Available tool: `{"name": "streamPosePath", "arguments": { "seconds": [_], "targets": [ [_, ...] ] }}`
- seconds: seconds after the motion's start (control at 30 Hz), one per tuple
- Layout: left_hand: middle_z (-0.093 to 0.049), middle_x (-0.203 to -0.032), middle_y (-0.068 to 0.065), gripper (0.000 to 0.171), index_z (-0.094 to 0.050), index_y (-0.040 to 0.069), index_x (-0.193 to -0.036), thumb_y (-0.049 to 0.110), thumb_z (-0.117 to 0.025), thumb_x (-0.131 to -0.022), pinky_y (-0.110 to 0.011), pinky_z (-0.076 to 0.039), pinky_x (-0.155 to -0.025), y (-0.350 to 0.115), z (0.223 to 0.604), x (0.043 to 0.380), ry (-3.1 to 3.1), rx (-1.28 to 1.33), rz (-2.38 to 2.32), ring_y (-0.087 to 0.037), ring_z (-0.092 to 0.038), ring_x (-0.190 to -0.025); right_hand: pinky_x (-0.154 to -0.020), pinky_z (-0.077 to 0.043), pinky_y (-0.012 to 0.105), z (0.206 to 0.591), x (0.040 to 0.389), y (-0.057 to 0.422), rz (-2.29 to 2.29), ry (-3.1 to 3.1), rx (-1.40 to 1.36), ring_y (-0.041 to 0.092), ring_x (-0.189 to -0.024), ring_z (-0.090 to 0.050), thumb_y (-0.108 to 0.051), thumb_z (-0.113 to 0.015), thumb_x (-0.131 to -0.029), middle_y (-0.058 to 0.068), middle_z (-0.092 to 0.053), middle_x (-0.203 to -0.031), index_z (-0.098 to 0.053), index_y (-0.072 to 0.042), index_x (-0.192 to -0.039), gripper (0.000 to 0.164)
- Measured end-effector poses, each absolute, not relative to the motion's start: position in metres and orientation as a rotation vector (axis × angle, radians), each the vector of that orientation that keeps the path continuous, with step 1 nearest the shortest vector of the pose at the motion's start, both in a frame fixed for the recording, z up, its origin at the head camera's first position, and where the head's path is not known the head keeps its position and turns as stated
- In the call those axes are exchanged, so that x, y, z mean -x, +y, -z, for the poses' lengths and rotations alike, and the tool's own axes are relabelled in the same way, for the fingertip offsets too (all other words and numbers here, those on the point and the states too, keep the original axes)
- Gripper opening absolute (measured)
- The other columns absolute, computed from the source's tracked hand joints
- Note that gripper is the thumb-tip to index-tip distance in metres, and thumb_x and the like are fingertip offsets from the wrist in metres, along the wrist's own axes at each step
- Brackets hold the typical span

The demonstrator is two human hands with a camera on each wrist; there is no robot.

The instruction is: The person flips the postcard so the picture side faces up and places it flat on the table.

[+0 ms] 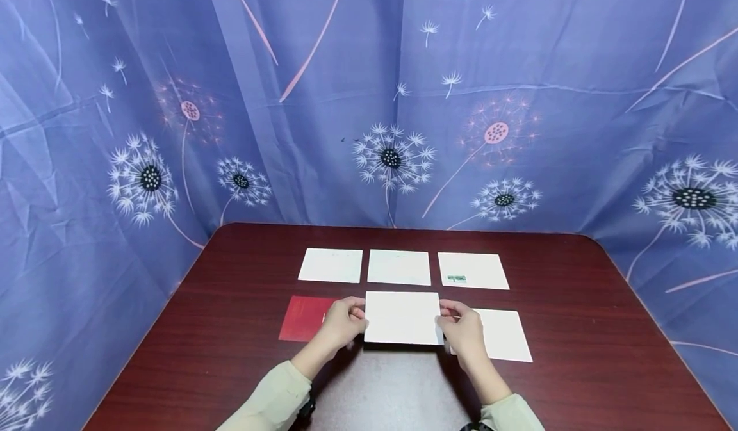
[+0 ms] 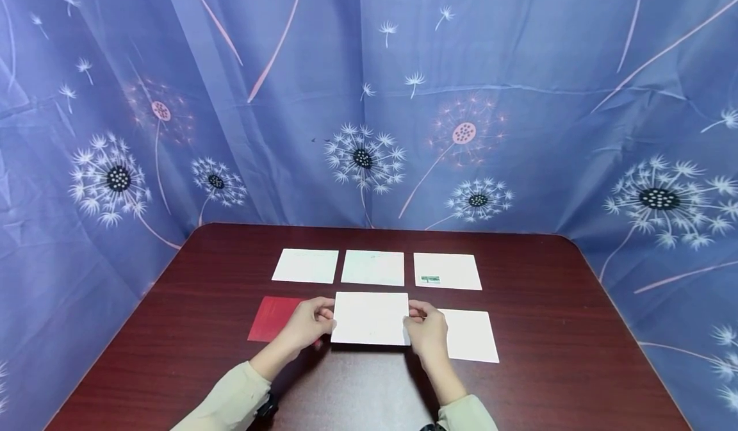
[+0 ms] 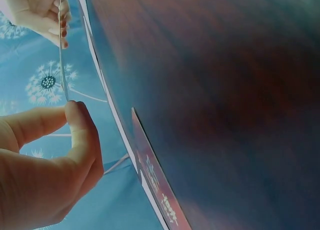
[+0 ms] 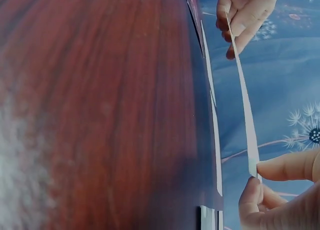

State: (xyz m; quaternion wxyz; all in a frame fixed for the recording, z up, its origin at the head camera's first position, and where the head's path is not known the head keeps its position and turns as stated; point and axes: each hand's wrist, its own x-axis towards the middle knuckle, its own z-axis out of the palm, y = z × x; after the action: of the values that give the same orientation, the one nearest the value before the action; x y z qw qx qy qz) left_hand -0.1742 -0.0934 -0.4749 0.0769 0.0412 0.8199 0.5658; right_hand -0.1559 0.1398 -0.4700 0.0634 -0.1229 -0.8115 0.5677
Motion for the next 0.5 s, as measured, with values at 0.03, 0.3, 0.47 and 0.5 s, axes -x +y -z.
{"name": "streamPosePath", "arguments": {
  "seconds": [0.03, 0.3, 0.47, 0.5],
  "targets": [
    [-0.058, -0.078, -0.004, 0.037, -0.059, -0.013, -0.111, -0.006, -0.062, -0.074, -0.019, -0.040, -0.044, -0.0934, 0.4747, 0.1745, 2.462, -0.122, -1.698, -0.008, -0.054, -0.063, -0.060, -0.046, 0.016, 0.4703, 0.1565, 0.1399, -1.724, -2.437, 0.378, 0.012, -0.073, -0.056, 0.007, -0.061, -0.079, 0.016, -0.065, -0.088, -0.064, 0.012, -0.111, 0.033],
    [-0.057, -0.068, -0.002, 0.007, -0.060, -0.003, -0.083, -0.006, -0.062, -0.078, -0.022, -0.038, -0.036, -0.0924, 0.4703, 0.1731, 2.431, -0.103, -1.777, -0.009, -0.052, -0.053, -0.061, -0.048, 0.016, 0.4702, 0.1593, 0.1432, -1.808, -2.304, 0.398, 0.006, -0.067, -0.058, 0.007, -0.066, -0.078, 0.013, -0.068, -0.083, -0.067, 0.010, -0.102, 0.024],
    [-0.058, -0.070, -0.003, 0.009, -0.060, -0.001, -0.081, -0.008, -0.065, -0.080, -0.026, -0.046, -0.041, -0.0909, 0.4690, 0.1752, 2.436, -0.085, -1.833, -0.011, -0.060, -0.057, -0.061, -0.048, 0.016, 0.4679, 0.1607, 0.1452, -1.832, -2.244, 0.411, 0.005, -0.067, -0.058, 0.005, -0.070, -0.078, 0.011, -0.069, -0.082, -0.068, 0.009, -0.099, 0.022],
    [-0.058, -0.070, -0.004, 0.009, -0.061, -0.001, -0.082, -0.008, -0.065, -0.080, -0.028, -0.049, -0.044, -0.0908, 0.4686, 0.1757, 2.436, -0.082, -1.844, -0.012, -0.060, -0.058, -0.061, -0.048, 0.016, 0.4675, 0.1610, 0.1454, -1.832, -2.239, 0.416, 0.004, -0.067, -0.058, 0.004, -0.070, -0.078, 0.010, -0.069, -0.081, -0.068, 0.009, -0.099, 0.021]
  ]
}}
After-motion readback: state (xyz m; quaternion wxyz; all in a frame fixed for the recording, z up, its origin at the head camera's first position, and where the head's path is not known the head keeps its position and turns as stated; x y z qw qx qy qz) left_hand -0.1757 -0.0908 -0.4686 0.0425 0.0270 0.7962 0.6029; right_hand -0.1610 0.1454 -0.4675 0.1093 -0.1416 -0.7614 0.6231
